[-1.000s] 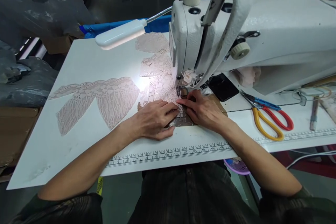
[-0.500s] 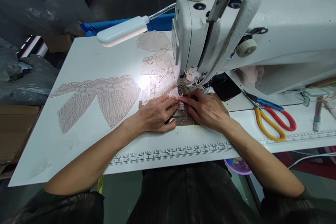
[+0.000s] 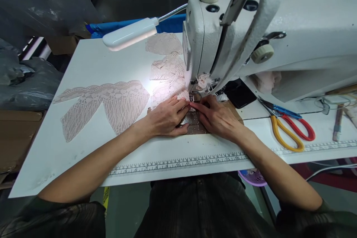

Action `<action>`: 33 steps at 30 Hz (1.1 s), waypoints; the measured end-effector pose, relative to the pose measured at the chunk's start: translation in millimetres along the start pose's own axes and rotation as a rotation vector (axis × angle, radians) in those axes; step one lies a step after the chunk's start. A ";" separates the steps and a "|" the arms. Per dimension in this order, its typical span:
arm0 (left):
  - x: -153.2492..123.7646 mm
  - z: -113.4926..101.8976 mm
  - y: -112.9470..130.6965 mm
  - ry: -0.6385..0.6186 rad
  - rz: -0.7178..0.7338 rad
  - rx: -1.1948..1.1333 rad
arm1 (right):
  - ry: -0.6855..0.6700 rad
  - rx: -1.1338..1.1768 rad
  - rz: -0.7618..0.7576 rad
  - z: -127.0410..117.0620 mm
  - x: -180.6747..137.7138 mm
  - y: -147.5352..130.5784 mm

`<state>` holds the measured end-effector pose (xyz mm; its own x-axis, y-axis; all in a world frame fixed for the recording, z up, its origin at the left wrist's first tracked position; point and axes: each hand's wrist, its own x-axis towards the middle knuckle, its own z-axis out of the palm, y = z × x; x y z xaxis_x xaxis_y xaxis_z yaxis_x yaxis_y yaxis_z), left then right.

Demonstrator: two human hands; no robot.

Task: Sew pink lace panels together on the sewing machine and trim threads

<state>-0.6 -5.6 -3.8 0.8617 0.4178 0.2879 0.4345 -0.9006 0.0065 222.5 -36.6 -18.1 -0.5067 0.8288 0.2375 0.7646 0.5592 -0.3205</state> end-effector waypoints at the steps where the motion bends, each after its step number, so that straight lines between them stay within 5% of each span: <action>1: 0.6 -0.3 -0.2 -0.010 -0.003 0.002 | -0.003 0.017 -0.017 -0.7 -1.2 0.5; 24: 9.3 -0.4 -11.2 -0.094 -0.062 0.044 | 0.033 0.033 -0.003 -3.2 4.6 -8.2; 33: 10.7 -1.9 -16.6 -0.131 -0.064 0.074 | 0.028 0.362 0.226 -20.3 11.5 20.9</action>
<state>0.9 13.6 1.0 0.8564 0.4904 0.1617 0.5036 -0.8624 -0.0516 240.8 -15.8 -3.4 -0.3279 0.9331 0.1477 0.6635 0.3387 -0.6671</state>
